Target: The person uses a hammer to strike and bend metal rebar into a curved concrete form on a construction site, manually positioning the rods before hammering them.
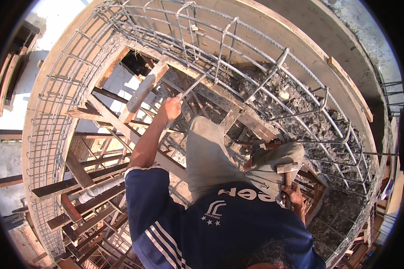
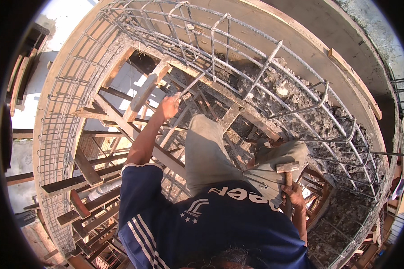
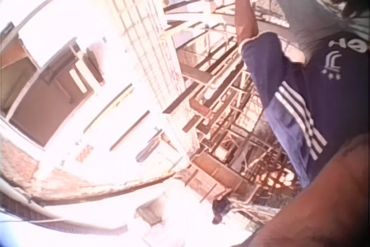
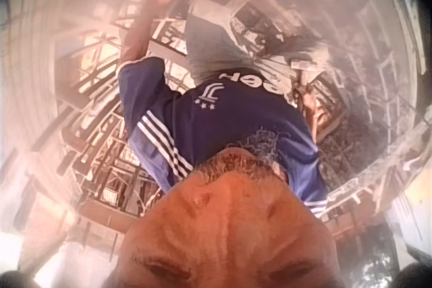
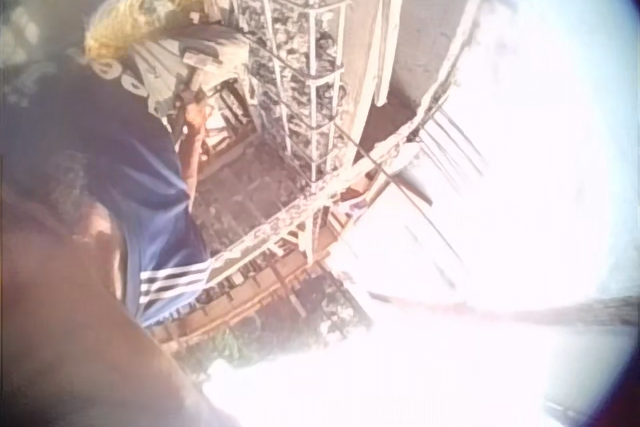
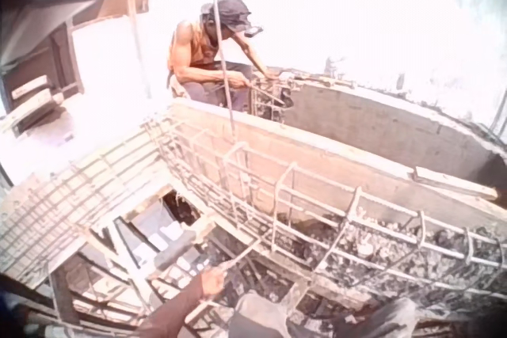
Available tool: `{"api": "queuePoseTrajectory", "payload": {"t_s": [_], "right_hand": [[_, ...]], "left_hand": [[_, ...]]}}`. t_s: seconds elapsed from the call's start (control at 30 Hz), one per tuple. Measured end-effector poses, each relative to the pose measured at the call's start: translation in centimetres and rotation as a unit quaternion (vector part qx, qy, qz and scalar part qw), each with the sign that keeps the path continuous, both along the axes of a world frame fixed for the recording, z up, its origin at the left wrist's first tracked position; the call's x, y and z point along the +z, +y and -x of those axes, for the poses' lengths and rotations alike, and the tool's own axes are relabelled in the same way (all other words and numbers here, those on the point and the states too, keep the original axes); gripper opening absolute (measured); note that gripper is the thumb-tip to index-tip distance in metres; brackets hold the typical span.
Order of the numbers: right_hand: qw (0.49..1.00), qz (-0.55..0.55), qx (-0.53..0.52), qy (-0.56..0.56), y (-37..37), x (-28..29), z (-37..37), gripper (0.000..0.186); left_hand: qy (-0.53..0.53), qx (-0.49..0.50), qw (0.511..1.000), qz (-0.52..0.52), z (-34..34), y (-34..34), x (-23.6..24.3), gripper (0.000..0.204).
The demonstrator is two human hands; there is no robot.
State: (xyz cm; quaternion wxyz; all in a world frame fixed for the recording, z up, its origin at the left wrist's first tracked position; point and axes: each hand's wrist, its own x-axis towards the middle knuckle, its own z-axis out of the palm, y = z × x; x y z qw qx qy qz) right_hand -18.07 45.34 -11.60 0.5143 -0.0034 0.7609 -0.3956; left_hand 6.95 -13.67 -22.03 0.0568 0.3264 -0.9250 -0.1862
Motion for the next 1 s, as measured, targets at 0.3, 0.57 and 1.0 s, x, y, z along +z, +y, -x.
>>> {"api": "queuePoseTrajectory", "payload": {"t_s": [0.3, 0.57, 1.0], "right_hand": [[0.999, 0.007, -0.012, -0.035, 0.1, 0.6, -0.1, 0.026], [1.000, -0.001, -0.004, -0.021, 0.4, -0.2, -0.1, 0.028], [0.999, 0.032, -0.021, -0.034, 0.7, 0.0, 0.2, 0.028]], "left_hand": [[-0.010, 0.139, 0.989, -0.044, -5.3, -1.9, -3.4, 0.036], [-0.062, -0.125, 0.988, -0.062, -3.6, 5.2, -1.6, 0.041], [-0.002, 0.132, 0.986, -0.099, -7.5, 4.5, 0.4, 0.036]]}}
